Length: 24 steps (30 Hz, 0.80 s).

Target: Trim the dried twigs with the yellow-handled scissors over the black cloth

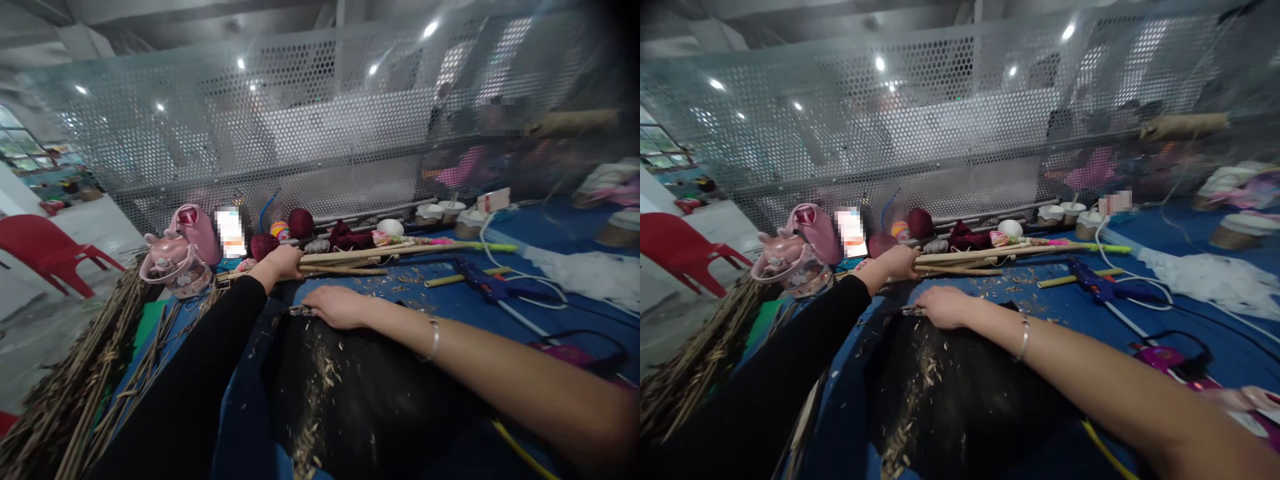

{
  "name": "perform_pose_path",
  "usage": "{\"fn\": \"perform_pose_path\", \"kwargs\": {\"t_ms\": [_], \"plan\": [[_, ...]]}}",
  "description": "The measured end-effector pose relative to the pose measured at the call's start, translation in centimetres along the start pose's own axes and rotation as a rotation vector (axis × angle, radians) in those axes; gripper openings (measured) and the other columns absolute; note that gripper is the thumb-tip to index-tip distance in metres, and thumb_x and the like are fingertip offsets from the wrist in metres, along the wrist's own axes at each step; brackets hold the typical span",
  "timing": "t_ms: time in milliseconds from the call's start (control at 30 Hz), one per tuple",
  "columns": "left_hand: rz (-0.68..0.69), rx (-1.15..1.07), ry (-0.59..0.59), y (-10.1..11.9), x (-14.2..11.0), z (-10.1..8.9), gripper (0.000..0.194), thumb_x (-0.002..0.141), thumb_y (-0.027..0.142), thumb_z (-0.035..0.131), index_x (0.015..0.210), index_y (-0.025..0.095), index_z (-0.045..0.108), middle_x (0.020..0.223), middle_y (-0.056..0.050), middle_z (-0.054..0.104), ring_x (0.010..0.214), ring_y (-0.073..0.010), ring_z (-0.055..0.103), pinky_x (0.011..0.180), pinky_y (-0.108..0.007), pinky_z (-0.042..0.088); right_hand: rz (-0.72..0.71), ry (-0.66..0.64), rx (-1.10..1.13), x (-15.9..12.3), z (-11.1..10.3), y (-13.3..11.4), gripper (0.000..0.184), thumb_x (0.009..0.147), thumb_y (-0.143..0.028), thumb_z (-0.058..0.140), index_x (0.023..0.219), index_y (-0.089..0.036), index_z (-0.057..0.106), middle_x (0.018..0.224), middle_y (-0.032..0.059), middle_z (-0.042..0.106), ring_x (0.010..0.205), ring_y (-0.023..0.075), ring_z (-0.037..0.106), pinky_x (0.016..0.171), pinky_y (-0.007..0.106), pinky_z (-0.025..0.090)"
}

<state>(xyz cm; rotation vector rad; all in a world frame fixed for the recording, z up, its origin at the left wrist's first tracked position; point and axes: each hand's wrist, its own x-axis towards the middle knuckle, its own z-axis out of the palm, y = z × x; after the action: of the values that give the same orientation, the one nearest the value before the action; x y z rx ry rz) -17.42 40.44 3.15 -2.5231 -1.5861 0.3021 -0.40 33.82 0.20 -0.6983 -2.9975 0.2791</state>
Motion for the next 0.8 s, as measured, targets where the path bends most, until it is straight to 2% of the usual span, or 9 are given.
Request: {"fn": "perform_pose_path", "kwargs": {"t_ms": [67,133,233,300,400,500,567,667,800], "plan": [[-0.002,-0.003,-0.002,0.0,-0.1,0.0,0.056,0.058,0.052,0.060,0.100,0.015,0.059,0.093,-0.011,0.063,0.087,-0.0258,0.059,0.074,-0.031,0.044,0.087,0.044,-0.027,-2.6,-1.1,1.3,0.032,0.080,-0.021,0.044,0.111,-0.020,0.054,0.109,0.0071,0.058,0.103,0.0189,0.051,0.086,0.028,0.037],[-0.004,0.002,-0.006,0.1,-0.1,0.0,0.053,0.059,0.050,0.059,0.100,0.016,0.059,0.093,-0.011,0.063,0.087,-0.0253,0.059,0.075,-0.030,0.043,0.367,0.074,-0.121,-4.7,-2.0,3.3,0.036,0.076,-0.013,0.044,0.111,-0.017,0.054,0.106,0.0111,0.058,0.102,0.0210,0.052,0.084,0.029,0.038],[-0.017,0.006,-0.006,0.1,-0.2,0.0,0.051,0.060,0.048,0.059,0.099,0.016,0.059,0.094,-0.011,0.063,0.087,-0.0243,0.059,0.075,-0.029,0.043,0.741,-0.055,-0.241,-6.7,-2.3,6.5,0.030,0.075,-0.010,0.044,0.101,-0.010,0.057,0.100,0.0186,0.059,0.095,0.0258,0.056,0.078,0.033,0.041],[-0.027,-0.001,-0.008,0.2,-0.3,-0.1,0.050,0.060,0.047,0.059,0.099,0.016,0.059,0.093,-0.010,0.063,0.086,-0.0235,0.059,0.074,-0.029,0.044,0.778,-0.083,-0.247,-7.1,-2.0,7.3,0.032,0.074,-0.006,0.043,0.104,-0.006,0.054,0.099,0.0211,0.059,0.090,0.0258,0.059,0.074,0.033,0.042],[-0.027,0.001,-0.002,0.2,-0.4,0.0,0.050,0.060,0.048,0.059,0.099,0.017,0.059,0.093,-0.010,0.064,0.085,-0.0233,0.060,0.074,-0.029,0.044,0.664,-0.078,-0.222,-6.2,-1.2,5.8,0.038,0.072,-0.002,0.041,0.108,-0.009,0.052,0.102,0.0171,0.060,0.092,0.0218,0.058,0.075,0.028,0.041],[-0.035,0.011,0.004,0.2,-0.3,0.1,0.052,0.060,0.050,0.058,0.099,0.016,0.059,0.093,-0.010,0.064,0.085,-0.0236,0.060,0.074,-0.029,0.044,0.438,-0.083,-0.185,-4.4,-0.9,2.9,0.035,0.070,-0.003,0.045,0.100,-0.014,0.057,0.097,0.0127,0.063,0.089,0.0207,0.059,0.073,0.026,0.041],[-0.038,0.008,0.000,0.2,-0.3,0.3,0.051,0.060,0.050,0.058,0.099,0.016,0.059,0.093,-0.010,0.063,0.085,-0.0238,0.060,0.074,-0.029,0.044,0.316,-0.021,-0.185,-2.8,-0.9,1.5,0.027,0.075,-0.009,0.043,0.095,-0.016,0.060,0.094,0.0107,0.063,0.088,0.0203,0.058,0.072,0.027,0.041],[-0.035,0.010,0.002,0.2,-0.4,0.3,0.050,0.061,0.048,0.057,0.099,0.016,0.059,0.093,-0.011,0.063,0.085,-0.0249,0.059,0.074,-0.031,0.044,0.141,0.046,-0.181,-0.4,-0.7,0.9,0.021,0.080,-0.020,0.044,0.089,-0.019,0.063,0.092,0.0083,0.062,0.089,0.0199,0.056,0.074,0.027,0.040],[-0.026,0.018,0.014,0.3,-0.5,0.3,0.046,0.062,0.045,0.056,0.098,0.016,0.058,0.092,-0.011,0.064,0.084,-0.0250,0.060,0.073,-0.032,0.044,0.139,0.011,-0.193,1.6,-0.2,1.1,0.018,0.077,-0.014,0.046,0.084,-0.016,0.063,0.090,0.0093,0.062,0.085,0.0185,0.056,0.071,0.024,0.039]]}}
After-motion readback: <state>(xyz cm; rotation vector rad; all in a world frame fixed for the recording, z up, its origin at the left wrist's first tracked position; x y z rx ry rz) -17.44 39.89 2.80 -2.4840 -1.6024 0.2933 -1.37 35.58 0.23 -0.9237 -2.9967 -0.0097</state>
